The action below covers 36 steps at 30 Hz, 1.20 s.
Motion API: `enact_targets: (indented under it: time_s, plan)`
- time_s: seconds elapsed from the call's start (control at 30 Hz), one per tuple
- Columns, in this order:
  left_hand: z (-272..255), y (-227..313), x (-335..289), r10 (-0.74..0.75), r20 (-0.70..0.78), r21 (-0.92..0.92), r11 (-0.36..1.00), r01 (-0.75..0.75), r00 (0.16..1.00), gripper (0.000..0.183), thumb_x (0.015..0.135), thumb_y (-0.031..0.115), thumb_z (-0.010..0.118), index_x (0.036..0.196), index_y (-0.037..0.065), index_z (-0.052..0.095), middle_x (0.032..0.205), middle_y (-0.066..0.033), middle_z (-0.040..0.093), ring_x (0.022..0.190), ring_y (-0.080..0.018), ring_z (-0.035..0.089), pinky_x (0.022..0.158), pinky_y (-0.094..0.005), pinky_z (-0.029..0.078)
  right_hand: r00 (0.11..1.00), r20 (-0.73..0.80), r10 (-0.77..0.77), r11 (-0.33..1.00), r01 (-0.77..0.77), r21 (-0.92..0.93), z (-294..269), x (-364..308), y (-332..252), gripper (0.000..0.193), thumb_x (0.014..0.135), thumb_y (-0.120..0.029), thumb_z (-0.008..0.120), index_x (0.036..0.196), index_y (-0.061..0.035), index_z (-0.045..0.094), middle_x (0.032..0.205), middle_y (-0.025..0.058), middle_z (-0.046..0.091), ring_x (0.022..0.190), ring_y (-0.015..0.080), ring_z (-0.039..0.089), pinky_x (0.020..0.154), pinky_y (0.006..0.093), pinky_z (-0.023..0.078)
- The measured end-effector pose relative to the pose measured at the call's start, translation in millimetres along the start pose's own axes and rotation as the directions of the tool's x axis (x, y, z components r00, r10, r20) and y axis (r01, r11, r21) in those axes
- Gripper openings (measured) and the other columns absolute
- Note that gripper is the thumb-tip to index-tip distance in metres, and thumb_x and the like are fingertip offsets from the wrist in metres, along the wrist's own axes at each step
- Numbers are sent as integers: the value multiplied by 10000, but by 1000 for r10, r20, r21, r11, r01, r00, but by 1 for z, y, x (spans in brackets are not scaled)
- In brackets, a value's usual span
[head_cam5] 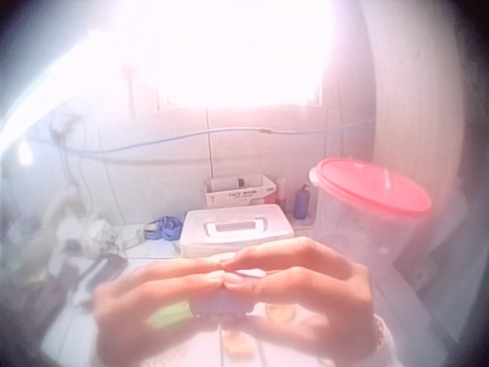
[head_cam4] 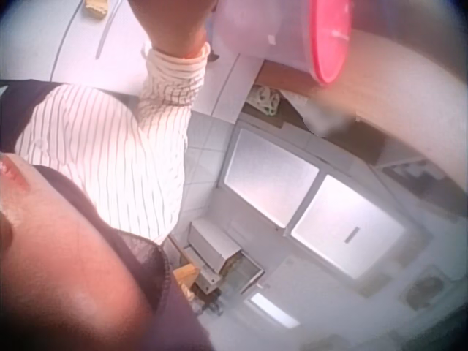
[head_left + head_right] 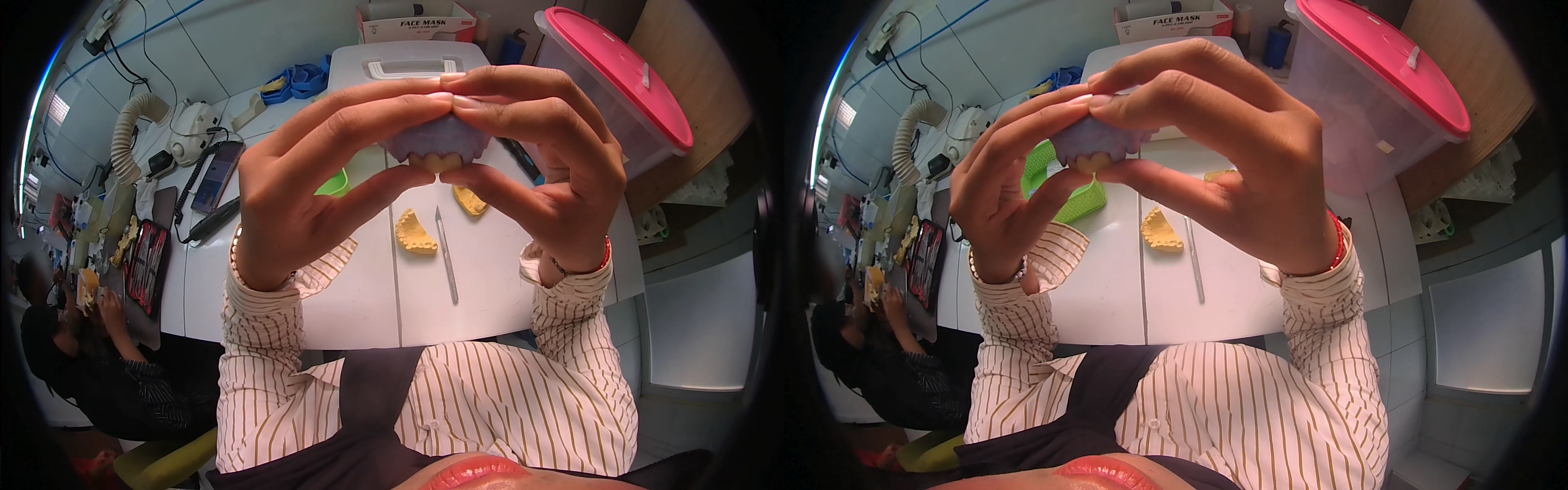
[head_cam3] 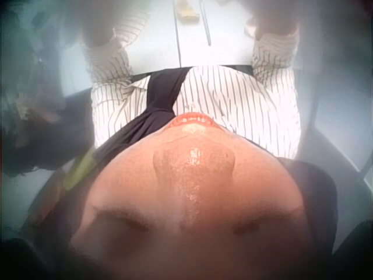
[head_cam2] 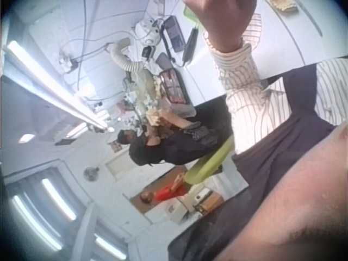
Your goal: The person uses a metal sculpting tool to carve and refine the surface of a yellow dental mold held in their left hand. They then switch to a purple dental mold, inspecting it closely and comparing it to the yellow one before returning to the yellow mold for further detailing.
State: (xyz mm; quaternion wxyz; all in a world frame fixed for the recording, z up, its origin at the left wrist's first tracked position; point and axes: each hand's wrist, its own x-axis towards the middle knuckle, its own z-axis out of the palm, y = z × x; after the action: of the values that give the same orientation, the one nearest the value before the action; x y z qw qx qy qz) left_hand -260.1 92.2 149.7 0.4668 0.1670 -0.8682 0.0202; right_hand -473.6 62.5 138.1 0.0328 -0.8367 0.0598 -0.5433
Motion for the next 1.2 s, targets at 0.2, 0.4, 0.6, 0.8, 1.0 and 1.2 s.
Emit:
enact_targets:
  time_s: [0.2, 0.4, 0.6, 0.8, 1.0, 1.2]
  plan:
    - [2, -4, -1, 20, -8, -2, 1000, -20, 1000, 417, 768, 80, 728, 1136, -54, 583, 1141, -232, 602, 1078, -319, 597, 911, -416, 509, 1000, -2, 20, 1000, -20, -9, 0, 0, -1, 378, 694, -112, 800, 1039, -51, 657, 1115, 163, 610, 1040, 280, 622, 844, 376, 554]
    - [1, -8, -3, 5, 25, -52, 999, -4, 1000, 426, 785, 78, 715, 1156, -62, 560, 1167, -239, 583, 1101, -332, 580, 923, -436, 506, 1000, 20, 16, 999, -15, -28, -4, 2, -1, 351, 707, -81, 785, 1037, -61, 666, 1101, 154, 629, 1018, 276, 636, 845, 371, 552]
    - [0, -11, -4, 6, 29, -61, 998, -4, 1000, 426, 789, 59, 707, 1165, -63, 550, 1169, -240, 581, 1117, -328, 571, 926, -435, 502, 998, 53, -14, 990, 21, -137, -8, 4, -1, 309, 722, -60, 760, 1022, -77, 687, 1060, 132, 661, 998, 264, 648, 826, 361, 550]
    - [0, -11, -5, -10, 21, -45, 999, 11, 1000, 427, 777, 34, 711, 1163, -59, 553, 1170, -238, 582, 1116, -320, 573, 928, -434, 499, 1000, 19, -10, 991, 12, -131, -4, 5, -1, 287, 719, -65, 761, 999, -81, 699, 1044, 130, 667, 998, 253, 649, 812, 354, 551]
    - [1, -15, -5, -16, 10, 5, 1000, 15, 1000, 419, 765, 21, 718, 1154, -38, 572, 1161, -219, 595, 1095, -307, 589, 911, -418, 514, 1000, -5, 30, 997, -31, -68, 1, 2, 3, 342, 689, -56, 785, 1013, -66, 678, 1082, 131, 646, 1010, 250, 641, 840, 358, 554]
    - [3, -27, -6, -43, 3, 31, 999, 43, 999, 386, 769, 4, 710, 1137, -9, 594, 1160, -188, 605, 1078, -278, 601, 899, -398, 527, 999, -8, 50, 998, -50, -39, 9, 2, 16, 379, 671, -58, 800, 1024, -62, 662, 1101, 124, 633, 1023, 249, 635, 850, 353, 558]
